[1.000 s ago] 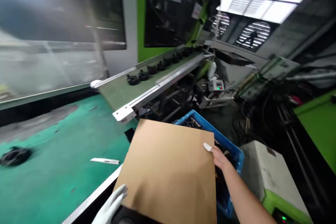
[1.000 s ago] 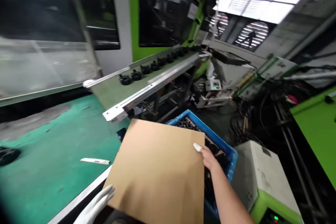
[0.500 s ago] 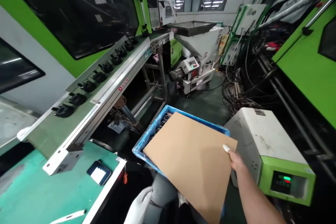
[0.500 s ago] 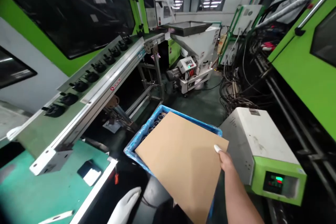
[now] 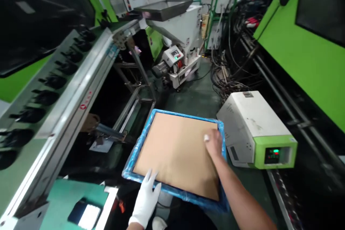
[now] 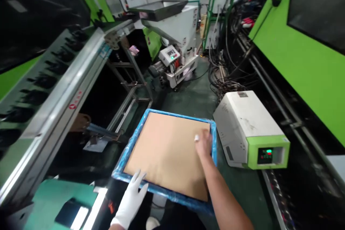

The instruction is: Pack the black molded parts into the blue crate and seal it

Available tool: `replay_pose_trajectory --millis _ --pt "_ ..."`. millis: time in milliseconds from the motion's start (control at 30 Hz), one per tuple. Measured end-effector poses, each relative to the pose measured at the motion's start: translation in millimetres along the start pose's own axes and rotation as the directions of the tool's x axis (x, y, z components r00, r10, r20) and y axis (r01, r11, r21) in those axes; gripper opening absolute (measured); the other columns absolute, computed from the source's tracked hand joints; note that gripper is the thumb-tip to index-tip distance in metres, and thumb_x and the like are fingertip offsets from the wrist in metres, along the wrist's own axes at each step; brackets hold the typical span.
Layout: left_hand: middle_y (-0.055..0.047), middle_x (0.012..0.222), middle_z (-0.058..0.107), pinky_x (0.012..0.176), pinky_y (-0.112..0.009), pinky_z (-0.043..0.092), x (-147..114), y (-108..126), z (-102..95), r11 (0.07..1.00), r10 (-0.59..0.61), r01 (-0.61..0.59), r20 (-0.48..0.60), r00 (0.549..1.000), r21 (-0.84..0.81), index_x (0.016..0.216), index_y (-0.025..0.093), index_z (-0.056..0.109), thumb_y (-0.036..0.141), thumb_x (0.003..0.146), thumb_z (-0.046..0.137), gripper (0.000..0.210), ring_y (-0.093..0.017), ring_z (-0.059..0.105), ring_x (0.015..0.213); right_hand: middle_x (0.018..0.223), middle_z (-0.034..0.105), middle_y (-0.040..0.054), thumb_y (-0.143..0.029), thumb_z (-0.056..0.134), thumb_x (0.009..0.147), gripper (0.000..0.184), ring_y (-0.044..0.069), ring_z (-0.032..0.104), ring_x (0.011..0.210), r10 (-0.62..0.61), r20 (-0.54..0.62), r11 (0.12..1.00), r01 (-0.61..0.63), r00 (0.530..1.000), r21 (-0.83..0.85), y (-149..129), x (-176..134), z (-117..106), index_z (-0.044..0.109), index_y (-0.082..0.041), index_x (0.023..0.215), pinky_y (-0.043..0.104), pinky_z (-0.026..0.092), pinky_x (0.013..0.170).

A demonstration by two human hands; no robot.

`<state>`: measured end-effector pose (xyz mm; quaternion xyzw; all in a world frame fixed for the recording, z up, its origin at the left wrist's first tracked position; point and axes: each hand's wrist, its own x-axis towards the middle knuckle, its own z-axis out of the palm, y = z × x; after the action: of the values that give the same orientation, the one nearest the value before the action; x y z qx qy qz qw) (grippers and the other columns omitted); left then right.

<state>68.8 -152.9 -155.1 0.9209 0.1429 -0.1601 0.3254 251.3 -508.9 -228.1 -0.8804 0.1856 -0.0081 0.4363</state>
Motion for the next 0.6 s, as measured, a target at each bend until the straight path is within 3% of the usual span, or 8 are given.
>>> replay_pose_trajectory --millis 133,233,333,433,500,600 --pt "-0.009 0.166 0.022 0.125 -0.045 0.025 59 16 17.9 0.991 0.075 -0.082 0.065 0.995 0.103 0.146 0.022 0.051 0.031 0.084 0.055 0.062 -0.032 0.021 0.154 0.15 0.049 0.0095 -0.034 0.072 0.09 0.036 0.035 0.037 0.143 -0.102 0.258 0.994 0.111 0.961 -0.019 5 -77 31 0.066 -0.02 0.123 0.064 0.024 0.118" --pt "-0.011 0.167 0.02 0.124 -0.049 0.026 97 23 36.9 0.981 0.075 -0.1 0.15 0.986 0.166 0.146 0.021 0.051 0.029 0.079 0.058 0.067 -0.036 0.014 0.155 0.147 0.052 0.0107 -0.036 0.074 0.089 0.036 0.035 0.039 0.141 -0.095 0.309 0.995 0.093 0.946 0.023 16 -96 36 0.067 -0.019 0.12 0.063 0.027 0.118" --pt "-0.016 0.16 0.036 0.122 -0.043 0.031 123 20 58.0 0.971 0.031 -0.098 0.29 0.956 0.219 0.142 0.014 0.054 0.032 0.077 0.056 0.067 -0.033 0.031 0.15 0.143 0.055 0.0102 -0.036 0.069 0.093 0.033 0.031 0.046 0.136 -0.03 0.218 0.994 0.005 0.976 0.111 38 -65 9 0.065 -0.019 0.122 0.058 0.036 0.114" --pt "-0.019 0.153 0.047 0.122 -0.039 0.032 137 12 73.0 0.955 -0.04 -0.083 0.401 0.915 0.285 0.134 0.01 0.059 0.038 0.074 0.055 0.066 -0.031 0.043 0.144 0.143 0.054 0.0101 -0.036 0.063 0.097 0.034 0.03 0.051 0.13 0.162 0.053 0.96 -0.17 0.985 0.223 79 -13 -42 0.061 -0.022 0.128 0.056 0.041 0.111" --pt "-0.018 0.156 0.042 0.124 -0.038 0.027 144 6 76.2 0.942 -0.069 -0.08 0.423 0.903 0.326 0.135 0.009 0.057 0.044 0.073 0.053 0.072 -0.031 0.038 0.147 0.141 0.055 0.0104 -0.037 0.061 0.098 0.034 0.028 0.055 0.125 0.329 -0.008 0.895 -0.309 0.944 0.321 110 15 -76 0.06 -0.022 0.129 0.054 0.046 0.106" --pt "-0.017 0.158 0.04 0.125 -0.036 0.025 152 2 71.9 0.93 -0.078 -0.092 0.437 0.896 0.355 0.138 0.008 0.055 0.052 0.073 0.048 0.079 -0.029 0.036 0.148 0.131 0.061 0.0099 -0.038 0.062 0.098 0.034 0.025 0.062 0.112 0.494 0.061 0.741 -0.456 0.867 0.493 142 36 -100 0.061 -0.019 0.126 0.048 0.054 0.095"
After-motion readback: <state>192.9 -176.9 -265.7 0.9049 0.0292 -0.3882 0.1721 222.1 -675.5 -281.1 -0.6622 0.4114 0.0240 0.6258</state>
